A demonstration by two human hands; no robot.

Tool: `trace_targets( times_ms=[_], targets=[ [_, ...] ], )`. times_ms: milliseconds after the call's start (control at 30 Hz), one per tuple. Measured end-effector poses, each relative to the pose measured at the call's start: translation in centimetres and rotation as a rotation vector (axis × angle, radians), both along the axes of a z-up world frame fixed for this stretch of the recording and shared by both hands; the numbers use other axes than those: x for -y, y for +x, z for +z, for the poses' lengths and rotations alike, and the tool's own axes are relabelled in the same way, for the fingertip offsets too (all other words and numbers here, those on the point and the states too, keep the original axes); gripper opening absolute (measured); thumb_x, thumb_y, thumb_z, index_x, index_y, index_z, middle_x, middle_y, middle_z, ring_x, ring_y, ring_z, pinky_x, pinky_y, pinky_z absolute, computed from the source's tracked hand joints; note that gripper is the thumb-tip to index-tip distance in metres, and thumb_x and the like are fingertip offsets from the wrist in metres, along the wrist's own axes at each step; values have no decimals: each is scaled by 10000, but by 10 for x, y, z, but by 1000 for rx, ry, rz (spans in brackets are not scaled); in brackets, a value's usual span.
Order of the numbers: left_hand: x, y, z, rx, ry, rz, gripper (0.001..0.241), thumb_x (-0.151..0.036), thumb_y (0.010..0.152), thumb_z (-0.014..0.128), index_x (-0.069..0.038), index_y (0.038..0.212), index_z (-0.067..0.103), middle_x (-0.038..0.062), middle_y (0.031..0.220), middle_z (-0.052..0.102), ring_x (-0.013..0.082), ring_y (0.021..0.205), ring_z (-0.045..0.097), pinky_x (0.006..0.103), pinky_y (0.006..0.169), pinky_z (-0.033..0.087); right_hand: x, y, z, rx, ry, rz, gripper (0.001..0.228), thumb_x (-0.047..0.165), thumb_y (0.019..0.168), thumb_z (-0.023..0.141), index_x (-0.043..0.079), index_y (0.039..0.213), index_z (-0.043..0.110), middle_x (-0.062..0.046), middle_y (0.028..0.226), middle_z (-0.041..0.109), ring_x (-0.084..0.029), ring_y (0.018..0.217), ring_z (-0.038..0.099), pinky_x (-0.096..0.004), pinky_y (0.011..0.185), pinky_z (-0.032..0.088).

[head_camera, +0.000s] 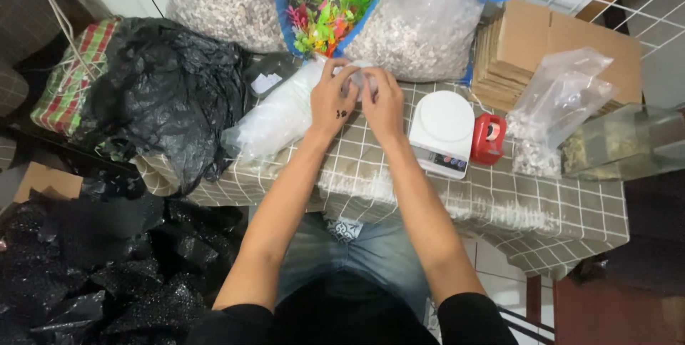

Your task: Packaging and weighing aquarium gravel into small plastic bags using a scoop and a digital scale

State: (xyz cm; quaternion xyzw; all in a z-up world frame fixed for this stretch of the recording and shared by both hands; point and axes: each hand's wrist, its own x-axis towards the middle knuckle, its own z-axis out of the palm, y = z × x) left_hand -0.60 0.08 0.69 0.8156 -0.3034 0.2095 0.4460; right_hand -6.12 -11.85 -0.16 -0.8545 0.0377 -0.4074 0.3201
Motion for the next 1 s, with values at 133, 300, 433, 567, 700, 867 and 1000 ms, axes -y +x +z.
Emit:
trace_targets(
  times_ms=[133,300,433,567,700,867,1000],
  targets=[
    [0,6,-6,7,-42,9,263,-117,879,641,-254,1093,712,-51,1188,593,334,833,735,441,758,620,-2,1,-1,2,79,-15,241,82,949,685,97,1174,598,-179,1060,680,-392,886,714,-407,654,603],
    [-1,2,4,-24,-89,32,164,-91,897,636,-216,1002,656,-1,1156,594,365,877,733,464,742,606,-1,-7,12,-12,174,-23,271,171,991,693,99,1211,553,-114,1113,677,-303,857,735,-387,631,604],
    [-1,3,9,-37,-133,11,153,-69,920,614,-206,989,616,3,1094,577,356,905,719,423,720,603,-1,-19,30,130,151,-25,215,126,1008,675,112,1205,590,-75,1052,678,-261,810,733,-337,579,577],
    [5,8,43,-11,-71,18,156,-85,917,644,-202,1020,636,30,1158,585,319,869,695,455,715,594,17,-20,66,338,120,-55,130,76,989,665,108,1115,670,-34,943,695,-236,741,684,-303,643,549],
    [14,10,76,65,55,-96,213,-60,914,628,-188,1071,694,74,1153,627,369,835,717,500,700,599,42,-17,93,420,92,-189,84,96,987,653,106,1042,716,-40,971,721,-253,816,687,-324,705,551],
    [50,53,87,129,-213,-62,185,-56,910,629,-114,1070,700,109,1105,634,421,965,690,491,784,578,90,25,142,467,102,-289,81,134,994,680,99,1067,682,-108,996,725,-313,854,707,-360,713,540],
    [64,61,76,75,-335,-46,215,-43,961,495,-48,1134,623,158,1167,570,358,1158,567,428,1031,444,115,54,181,437,126,-277,52,113,1046,576,124,1088,604,-11,1047,676,-186,798,683,-294,637,522]
  ],
)
